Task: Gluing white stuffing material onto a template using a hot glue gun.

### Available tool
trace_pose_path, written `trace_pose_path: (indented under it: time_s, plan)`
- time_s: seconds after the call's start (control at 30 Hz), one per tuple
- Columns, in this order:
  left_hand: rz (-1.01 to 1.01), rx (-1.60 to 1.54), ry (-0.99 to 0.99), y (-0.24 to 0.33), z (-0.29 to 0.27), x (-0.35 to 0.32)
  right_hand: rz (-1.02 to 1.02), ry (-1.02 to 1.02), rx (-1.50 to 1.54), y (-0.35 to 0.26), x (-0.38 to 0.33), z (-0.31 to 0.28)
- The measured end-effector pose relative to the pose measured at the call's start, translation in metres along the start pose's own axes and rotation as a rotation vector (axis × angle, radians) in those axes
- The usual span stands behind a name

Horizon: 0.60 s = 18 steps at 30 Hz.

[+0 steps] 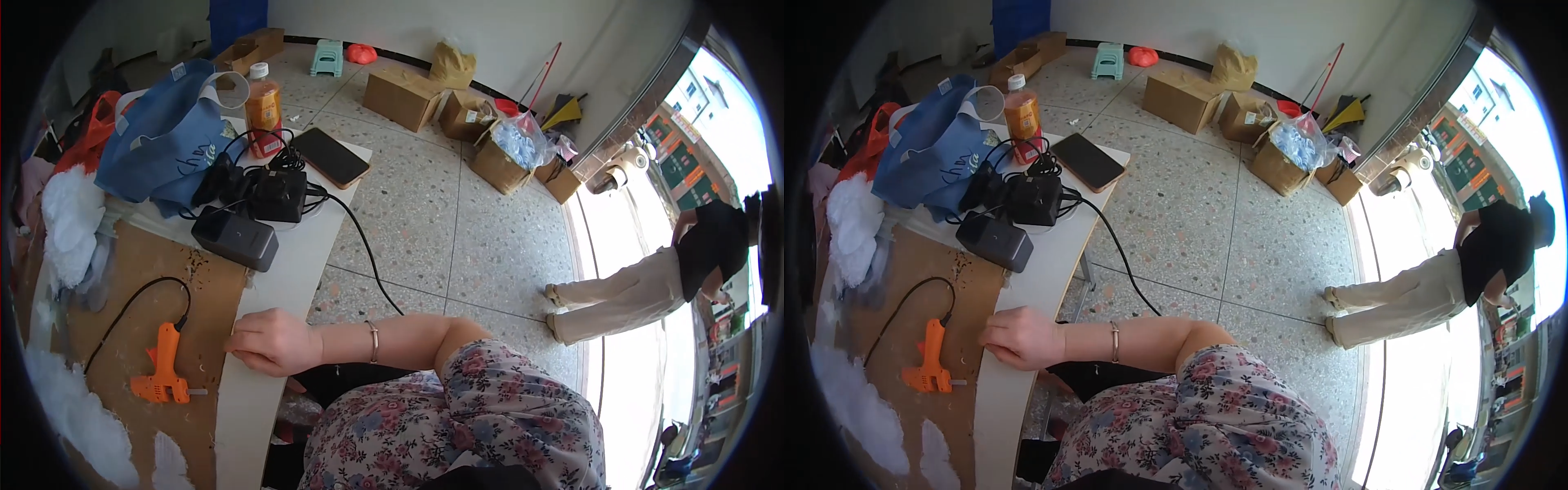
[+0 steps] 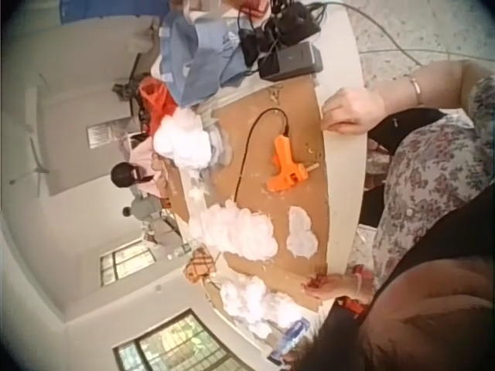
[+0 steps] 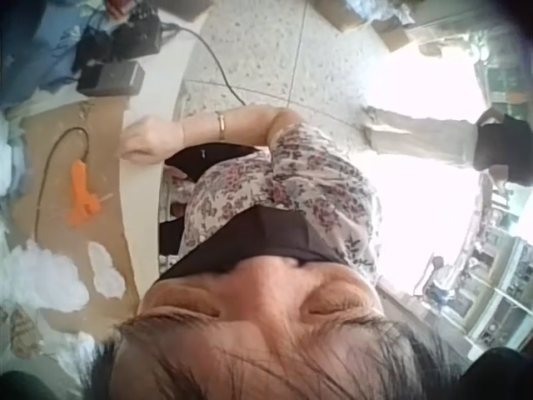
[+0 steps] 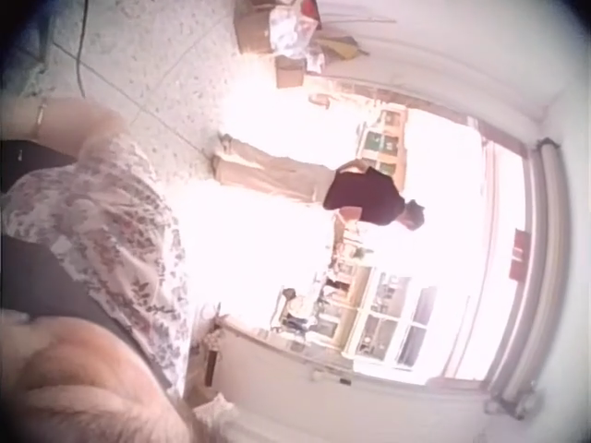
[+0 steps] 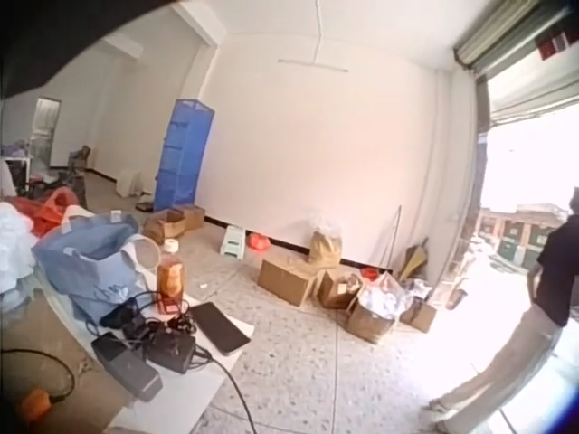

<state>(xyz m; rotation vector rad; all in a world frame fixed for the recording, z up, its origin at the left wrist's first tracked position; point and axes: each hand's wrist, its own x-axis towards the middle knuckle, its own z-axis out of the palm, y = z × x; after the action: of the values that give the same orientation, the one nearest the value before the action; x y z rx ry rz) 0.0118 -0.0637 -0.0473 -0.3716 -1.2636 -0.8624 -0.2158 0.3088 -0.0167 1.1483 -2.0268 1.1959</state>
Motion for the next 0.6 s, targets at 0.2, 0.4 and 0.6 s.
trace_pose_path:
  time_s: [0.2, 0.4, 0.6]
  plan:
    - [-0.066, 0.369, -0.190, 0.006, 0.013, -0.006, -0.020, -0.008, -0.005, -0.004, 0.001, -0.007]
    - [-0.077, 0.784, -0.394, 0.030, 0.010, 0.010, -0.013, 0.013, -0.005, 0.000, -0.002, -0.011]
    - [-0.090, 1.197, -0.550, 0.053, 0.004, 0.026, -0.007, 0.025, -0.004, -0.004, 0.000, -0.013]
